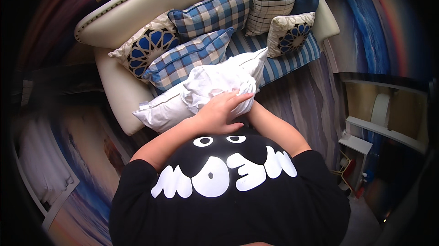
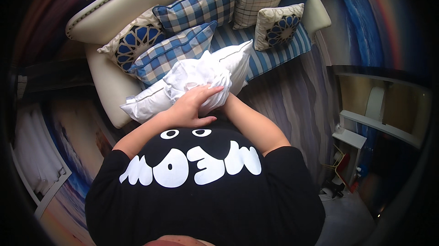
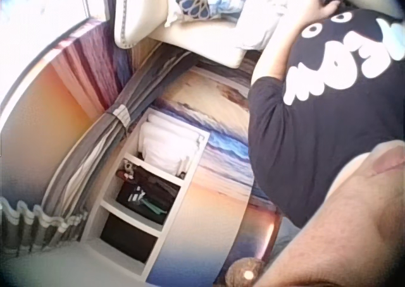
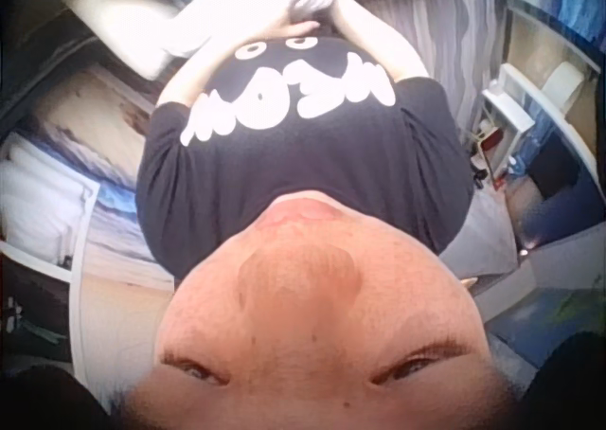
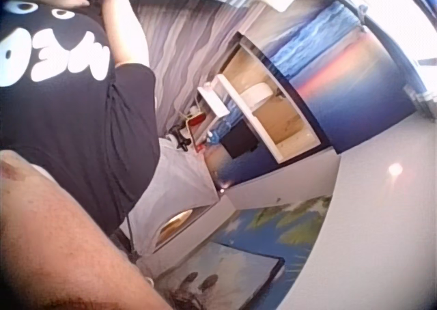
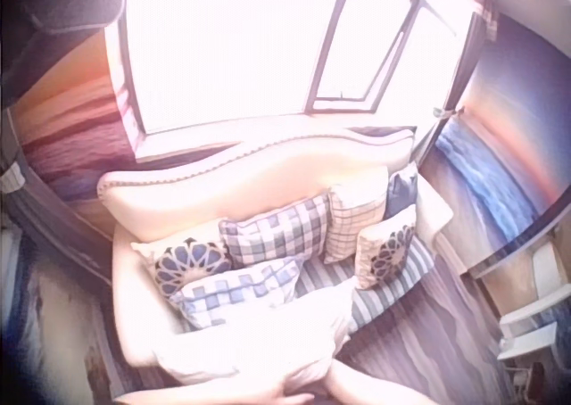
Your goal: The person arranges several decorative pillows on a sofa, moving them from a bed and placing them in a neat row. The person then picks up a white pillow, inserts it into a pillowcase, and places the finished pillow on the sofa.
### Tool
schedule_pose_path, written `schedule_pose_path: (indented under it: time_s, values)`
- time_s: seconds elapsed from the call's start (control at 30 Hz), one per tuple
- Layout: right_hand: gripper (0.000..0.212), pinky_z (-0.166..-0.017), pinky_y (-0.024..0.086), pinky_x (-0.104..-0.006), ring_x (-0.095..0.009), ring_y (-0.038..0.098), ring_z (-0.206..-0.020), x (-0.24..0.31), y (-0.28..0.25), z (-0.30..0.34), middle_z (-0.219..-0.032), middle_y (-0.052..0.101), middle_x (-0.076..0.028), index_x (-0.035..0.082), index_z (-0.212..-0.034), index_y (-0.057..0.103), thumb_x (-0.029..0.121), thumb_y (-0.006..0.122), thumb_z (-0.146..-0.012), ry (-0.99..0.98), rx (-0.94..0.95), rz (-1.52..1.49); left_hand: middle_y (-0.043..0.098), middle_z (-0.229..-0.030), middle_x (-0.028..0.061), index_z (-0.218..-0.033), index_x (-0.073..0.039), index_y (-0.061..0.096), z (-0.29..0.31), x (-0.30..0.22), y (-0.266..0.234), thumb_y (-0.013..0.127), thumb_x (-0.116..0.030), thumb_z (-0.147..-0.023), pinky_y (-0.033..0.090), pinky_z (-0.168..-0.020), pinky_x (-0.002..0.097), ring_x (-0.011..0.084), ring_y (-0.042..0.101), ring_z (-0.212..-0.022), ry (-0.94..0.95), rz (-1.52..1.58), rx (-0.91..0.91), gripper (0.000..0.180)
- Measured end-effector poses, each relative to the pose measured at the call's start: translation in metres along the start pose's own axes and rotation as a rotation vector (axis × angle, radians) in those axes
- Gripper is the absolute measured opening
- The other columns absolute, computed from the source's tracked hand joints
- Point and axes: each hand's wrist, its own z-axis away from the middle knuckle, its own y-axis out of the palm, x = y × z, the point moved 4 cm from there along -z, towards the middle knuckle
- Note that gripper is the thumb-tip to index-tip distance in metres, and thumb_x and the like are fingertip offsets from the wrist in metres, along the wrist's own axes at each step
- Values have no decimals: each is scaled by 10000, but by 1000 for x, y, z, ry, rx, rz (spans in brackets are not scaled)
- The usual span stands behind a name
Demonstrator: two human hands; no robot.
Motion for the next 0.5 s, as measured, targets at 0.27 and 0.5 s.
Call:
schedule_pose_path:
  time_s: [0.27,0.5]
  values:
    - [588,-928,436,-413,-256,539,-1105,57,-47,44,-1215,561,-102,91,-1281,500,440,610,-821,-340,-186,231,611,-1121,90,-1171,1,567,13,31,0,637,-80,-900,446,-921,293,154,580,-1028,-444,1102,-321,292]
    - [603,-918,446,-379,-258,555,-1064,75,-32,104,-1177,566,-116,68,-1267,503,366,701,-782,-531,-129,469,576,-1185,82,-1315,-18,457,-3,13,15,709,-165,-858,452,-929,322,159,560,-1079,-255,521,-229,542]
